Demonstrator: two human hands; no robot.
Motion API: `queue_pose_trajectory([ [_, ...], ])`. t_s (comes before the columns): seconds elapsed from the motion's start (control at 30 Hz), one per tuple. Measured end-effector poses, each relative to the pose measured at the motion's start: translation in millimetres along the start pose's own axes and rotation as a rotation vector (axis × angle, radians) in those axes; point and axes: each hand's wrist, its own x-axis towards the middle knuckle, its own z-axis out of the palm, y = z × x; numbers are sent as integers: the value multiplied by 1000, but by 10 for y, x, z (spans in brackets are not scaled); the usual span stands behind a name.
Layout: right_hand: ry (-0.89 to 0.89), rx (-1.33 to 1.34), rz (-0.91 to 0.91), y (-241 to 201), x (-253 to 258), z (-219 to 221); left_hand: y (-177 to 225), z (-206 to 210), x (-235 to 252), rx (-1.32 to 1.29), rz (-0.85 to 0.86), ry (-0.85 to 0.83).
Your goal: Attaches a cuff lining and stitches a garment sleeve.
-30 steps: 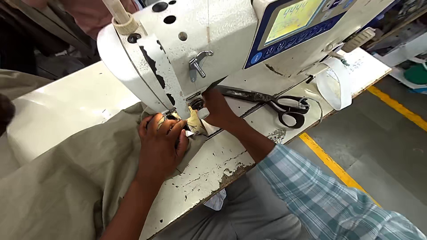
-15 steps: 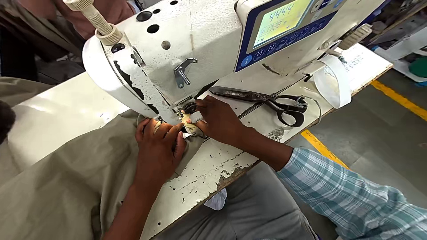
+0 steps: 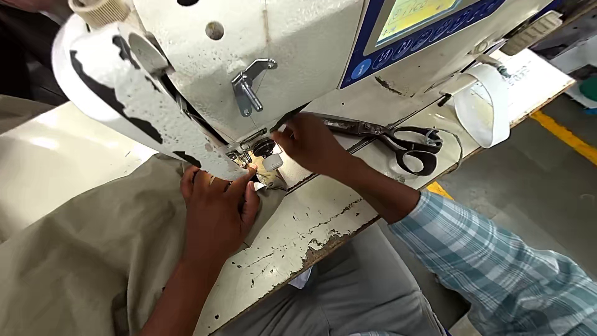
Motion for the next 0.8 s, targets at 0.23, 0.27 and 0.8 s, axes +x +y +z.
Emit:
queue_pose_trajectory([
  [0.23, 12, -51, -52, -48, -6, -46, 28, 20, -3, -9, -24, 12],
  [0.27, 0, -61, -74, -61, -62, -29, 27, 22, 1, -6, -24, 16],
  [0.8, -28, -79, -33, -268, -158, 143, -8, 40, -4, -68, -4, 78],
])
